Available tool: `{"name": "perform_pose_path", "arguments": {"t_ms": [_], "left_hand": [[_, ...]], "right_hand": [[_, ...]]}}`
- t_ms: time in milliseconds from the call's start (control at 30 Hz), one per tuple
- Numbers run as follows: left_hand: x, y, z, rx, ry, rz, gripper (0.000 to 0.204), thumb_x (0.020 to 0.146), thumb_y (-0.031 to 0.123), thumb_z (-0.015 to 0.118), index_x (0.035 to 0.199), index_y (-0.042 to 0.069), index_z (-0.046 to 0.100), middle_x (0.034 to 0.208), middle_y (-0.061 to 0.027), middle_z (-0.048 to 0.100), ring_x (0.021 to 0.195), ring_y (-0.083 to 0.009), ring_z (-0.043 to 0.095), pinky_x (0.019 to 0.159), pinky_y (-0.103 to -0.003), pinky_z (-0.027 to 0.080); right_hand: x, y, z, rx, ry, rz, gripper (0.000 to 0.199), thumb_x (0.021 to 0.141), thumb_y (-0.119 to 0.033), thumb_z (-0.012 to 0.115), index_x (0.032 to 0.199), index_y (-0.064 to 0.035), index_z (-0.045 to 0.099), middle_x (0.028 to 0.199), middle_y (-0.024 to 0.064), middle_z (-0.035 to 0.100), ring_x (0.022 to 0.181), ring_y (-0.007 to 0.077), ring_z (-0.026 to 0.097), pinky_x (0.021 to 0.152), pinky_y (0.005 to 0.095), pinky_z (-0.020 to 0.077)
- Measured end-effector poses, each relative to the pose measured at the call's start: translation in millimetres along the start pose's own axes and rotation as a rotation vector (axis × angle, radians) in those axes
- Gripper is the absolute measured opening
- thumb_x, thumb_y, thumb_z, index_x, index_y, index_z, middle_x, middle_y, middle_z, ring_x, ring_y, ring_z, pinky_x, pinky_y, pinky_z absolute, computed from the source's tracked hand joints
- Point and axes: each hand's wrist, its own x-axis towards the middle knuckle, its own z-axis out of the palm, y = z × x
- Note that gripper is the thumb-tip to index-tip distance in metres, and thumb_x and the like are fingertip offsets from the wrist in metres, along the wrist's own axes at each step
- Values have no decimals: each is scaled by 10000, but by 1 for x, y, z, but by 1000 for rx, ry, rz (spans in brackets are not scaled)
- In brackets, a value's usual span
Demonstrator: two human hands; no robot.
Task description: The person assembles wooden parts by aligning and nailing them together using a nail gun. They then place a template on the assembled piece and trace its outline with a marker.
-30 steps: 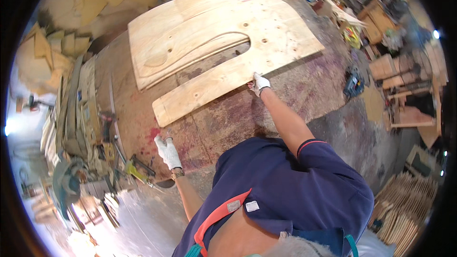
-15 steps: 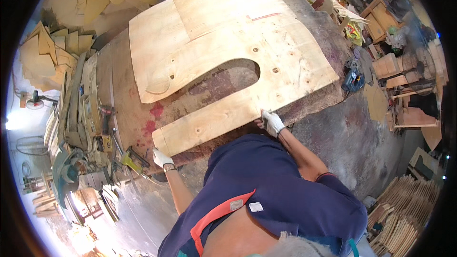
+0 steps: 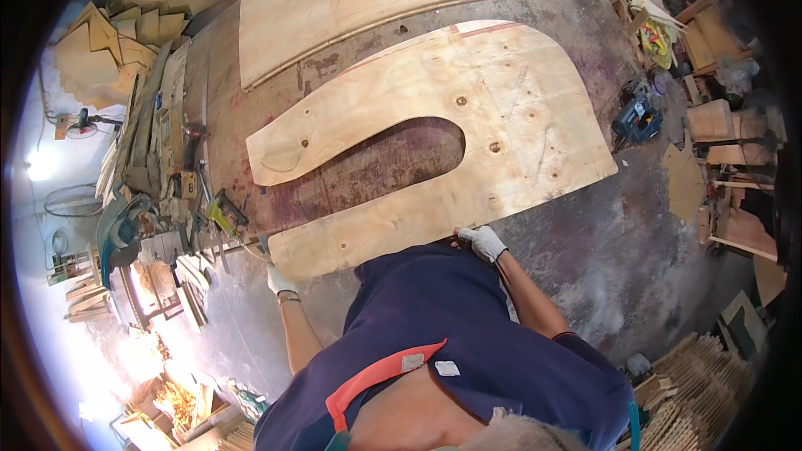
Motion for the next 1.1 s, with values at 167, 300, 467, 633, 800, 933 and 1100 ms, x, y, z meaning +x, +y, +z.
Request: {"name": "perform_pose_path", "arguments": {"t_ms": [167,300,467,633,800,933,1100], "left_hand": [[12,-15,-12,321,-353,193,464,1061,373,438,1342,38,594,1294,-125,658,1149,-311,648,972,-461,543],[4,-35,18,-66,-449,102,351,1061,313,548,1209,16,663,1142,-88,727,1013,-214,706,898,-387,576],[2,-41,73,94,-288,82,353,1053,364,573,1102,29,673,1028,-30,673,921,-159,636,815,-336,511],[-11,-37,63,364,-275,107,344,1042,396,585,1012,60,649,944,2,603,875,-123,543,794,-309,455],[0,16,44,938,-547,269,262,947,353,659,959,92,677,764,-134,634,740,-241,628,722,-401,496],[23,79,46,1227,-829,349,307,945,366,626,1068,89,674,905,-200,686,899,-382,674,791,-448,510],[63,136,53,1122,-837,340,318,948,402,657,1056,103,655,891,-161,679,870,-380,672,752,-480,506]], "right_hand": [[-9,21,-13,-22,19,-76,212,959,-166,740,1049,21,694,879,101,721,706,206,703,630,337,579],[20,19,-26,-6,44,-176,232,967,-198,733,1076,0,683,870,92,726,705,197,708,590,337,567],[36,-1,-28,-69,205,-207,292,981,-275,713,1004,15,684,818,118,725,649,207,707,543,316,547],[-3,-32,15,-881,176,45,510,969,-477,670,815,9,686,648,151,703,545,202,695,476,312,527],[22,-38,151,-1071,219,-248,446,945,-442,687,883,-1,715,693,131,713,617,219,687,594,359,543],[85,-49,287,-1349,431,-642,435,902,-385,708,1119,-9,697,989,205,731,953,353,706,867,446,541],[192,-82,387,-1629,432,-998,658,839,-287,763,1391,-6,539,1401,245,578,1339,416,513,1076,480,472]]}}
